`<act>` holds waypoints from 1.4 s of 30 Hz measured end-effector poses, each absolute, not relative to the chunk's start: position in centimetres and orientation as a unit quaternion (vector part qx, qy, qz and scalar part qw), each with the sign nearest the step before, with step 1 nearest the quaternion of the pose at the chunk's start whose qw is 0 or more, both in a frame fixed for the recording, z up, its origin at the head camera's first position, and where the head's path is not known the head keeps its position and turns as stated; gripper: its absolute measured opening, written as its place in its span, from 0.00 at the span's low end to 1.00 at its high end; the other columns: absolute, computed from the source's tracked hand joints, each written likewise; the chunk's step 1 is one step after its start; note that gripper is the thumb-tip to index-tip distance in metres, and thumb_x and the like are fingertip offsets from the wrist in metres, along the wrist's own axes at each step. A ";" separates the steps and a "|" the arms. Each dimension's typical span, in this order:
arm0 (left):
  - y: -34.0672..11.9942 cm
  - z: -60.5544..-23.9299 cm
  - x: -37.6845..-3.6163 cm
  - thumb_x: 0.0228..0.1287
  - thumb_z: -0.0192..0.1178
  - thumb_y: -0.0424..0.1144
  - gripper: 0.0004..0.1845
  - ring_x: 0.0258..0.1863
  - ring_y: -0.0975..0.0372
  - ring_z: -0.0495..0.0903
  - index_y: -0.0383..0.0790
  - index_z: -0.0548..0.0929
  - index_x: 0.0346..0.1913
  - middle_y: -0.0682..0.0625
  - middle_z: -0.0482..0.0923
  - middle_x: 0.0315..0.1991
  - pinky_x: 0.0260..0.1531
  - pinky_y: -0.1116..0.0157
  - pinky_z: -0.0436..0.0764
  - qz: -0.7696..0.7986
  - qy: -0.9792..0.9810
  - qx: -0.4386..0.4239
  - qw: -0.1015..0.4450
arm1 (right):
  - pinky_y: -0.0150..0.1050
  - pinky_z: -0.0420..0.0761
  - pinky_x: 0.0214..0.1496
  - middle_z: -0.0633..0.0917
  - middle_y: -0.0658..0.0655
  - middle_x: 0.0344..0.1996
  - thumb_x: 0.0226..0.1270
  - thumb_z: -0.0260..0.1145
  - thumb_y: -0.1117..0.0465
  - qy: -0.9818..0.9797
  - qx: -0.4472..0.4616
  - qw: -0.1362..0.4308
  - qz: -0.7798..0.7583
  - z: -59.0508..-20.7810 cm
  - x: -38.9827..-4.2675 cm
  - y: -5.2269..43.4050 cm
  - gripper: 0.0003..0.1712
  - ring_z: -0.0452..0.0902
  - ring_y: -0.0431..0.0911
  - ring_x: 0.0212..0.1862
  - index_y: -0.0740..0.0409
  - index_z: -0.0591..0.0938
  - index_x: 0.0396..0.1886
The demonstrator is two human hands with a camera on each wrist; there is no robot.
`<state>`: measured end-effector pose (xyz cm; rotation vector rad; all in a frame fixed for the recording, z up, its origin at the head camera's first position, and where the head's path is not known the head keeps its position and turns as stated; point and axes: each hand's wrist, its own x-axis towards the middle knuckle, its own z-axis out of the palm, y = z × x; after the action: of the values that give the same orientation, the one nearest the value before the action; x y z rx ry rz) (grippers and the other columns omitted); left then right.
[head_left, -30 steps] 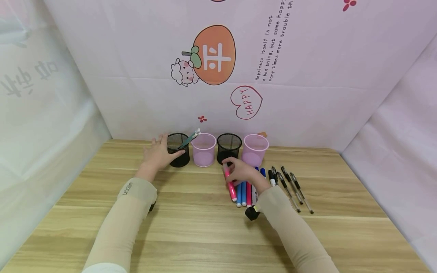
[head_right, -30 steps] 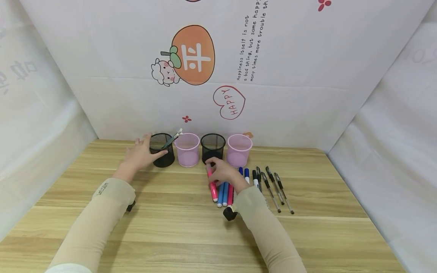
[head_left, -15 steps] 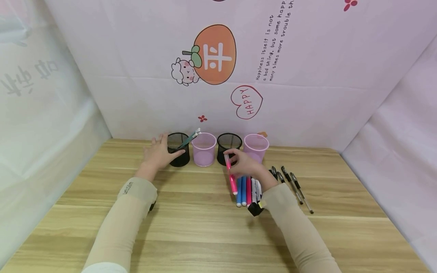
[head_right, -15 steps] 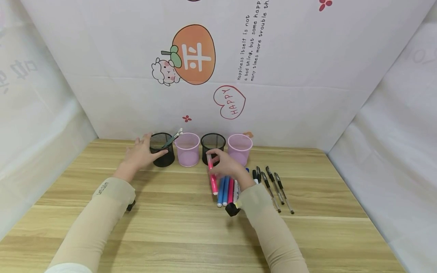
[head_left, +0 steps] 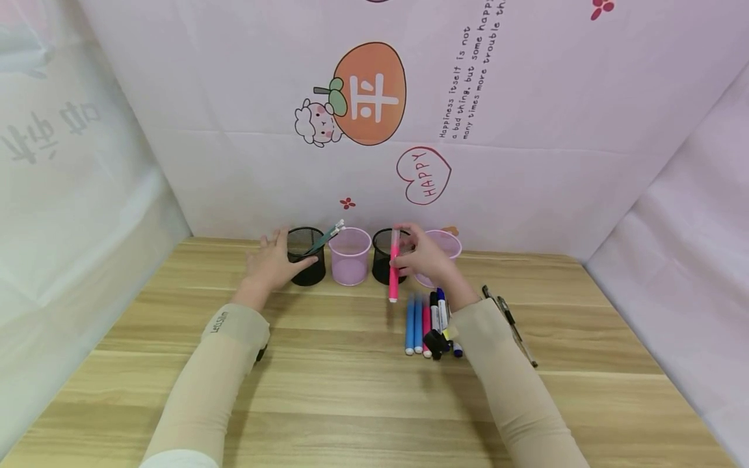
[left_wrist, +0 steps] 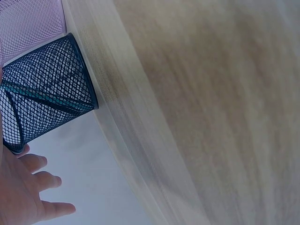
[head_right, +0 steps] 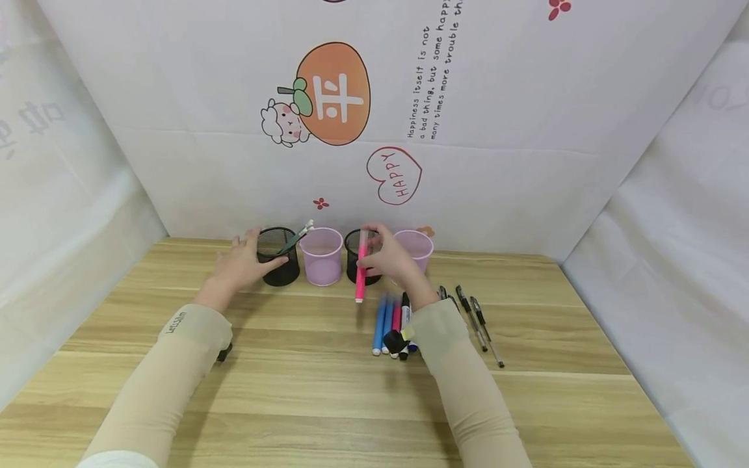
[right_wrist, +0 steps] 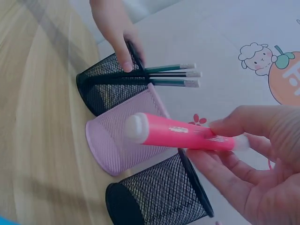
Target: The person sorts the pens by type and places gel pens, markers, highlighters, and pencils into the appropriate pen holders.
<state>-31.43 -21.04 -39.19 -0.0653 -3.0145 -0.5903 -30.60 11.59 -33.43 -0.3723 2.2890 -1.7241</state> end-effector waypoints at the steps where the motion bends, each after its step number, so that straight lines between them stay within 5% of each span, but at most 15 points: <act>1: -21.0 -39.2 -31.4 0.67 0.56 0.71 0.58 0.78 0.33 0.42 0.36 0.44 0.83 0.33 0.44 0.81 0.66 0.24 0.45 -0.192 -0.981 -0.022 0.034 | 0.48 0.87 0.48 0.69 0.69 0.63 0.63 0.66 0.82 0.784 -0.122 0.116 -0.598 -33.3 -30.7 11.4 0.48 0.83 0.54 0.43 0.56 0.60 0.79; 8: -21.1 -39.3 -31.5 0.66 0.56 0.72 0.58 0.78 0.32 0.42 0.37 0.44 0.83 0.33 0.44 0.81 0.66 0.24 0.45 -0.193 -0.980 -0.023 0.035 | 0.41 0.87 0.46 0.66 0.68 0.65 0.63 0.65 0.82 0.731 -0.088 0.041 -0.676 -33.0 -31.2 10.1 0.48 0.80 0.55 0.51 0.56 0.57 0.79; 17: -21.0 -39.2 -31.5 0.66 0.55 0.72 0.58 0.78 0.32 0.42 0.36 0.44 0.83 0.32 0.44 0.81 0.66 0.24 0.46 -0.191 -0.981 -0.024 0.035 | 0.32 0.86 0.39 0.71 0.64 0.60 0.65 0.69 0.78 0.665 -0.065 -0.112 -0.735 -34.3 -31.4 8.4 0.45 0.80 0.46 0.46 0.56 0.61 0.76; 27: -21.0 -39.2 -31.4 0.66 0.56 0.72 0.58 0.78 0.33 0.43 0.36 0.44 0.83 0.32 0.45 0.81 0.66 0.25 0.47 -0.190 -0.981 -0.023 0.038 | 0.36 0.85 0.47 0.72 0.63 0.56 0.66 0.67 0.79 0.628 -0.129 -0.266 -0.720 -36.0 -31.7 6.2 0.35 0.80 0.52 0.50 0.61 0.65 0.68; 42: -21.0 -39.2 -31.5 0.67 0.56 0.71 0.57 0.77 0.32 0.43 0.36 0.44 0.83 0.32 0.45 0.81 0.66 0.25 0.47 -0.179 -0.982 -0.026 0.043 | 0.29 0.82 0.41 0.80 0.66 0.47 0.68 0.68 0.75 0.700 -0.157 -0.292 -0.633 -38.3 -31.1 4.0 0.24 0.82 0.57 0.52 0.68 0.72 0.61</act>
<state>-31.49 -21.03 -39.16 -0.0808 -3.0052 -0.5487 -31.12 3.95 -38.35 -0.6113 2.7310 -2.4712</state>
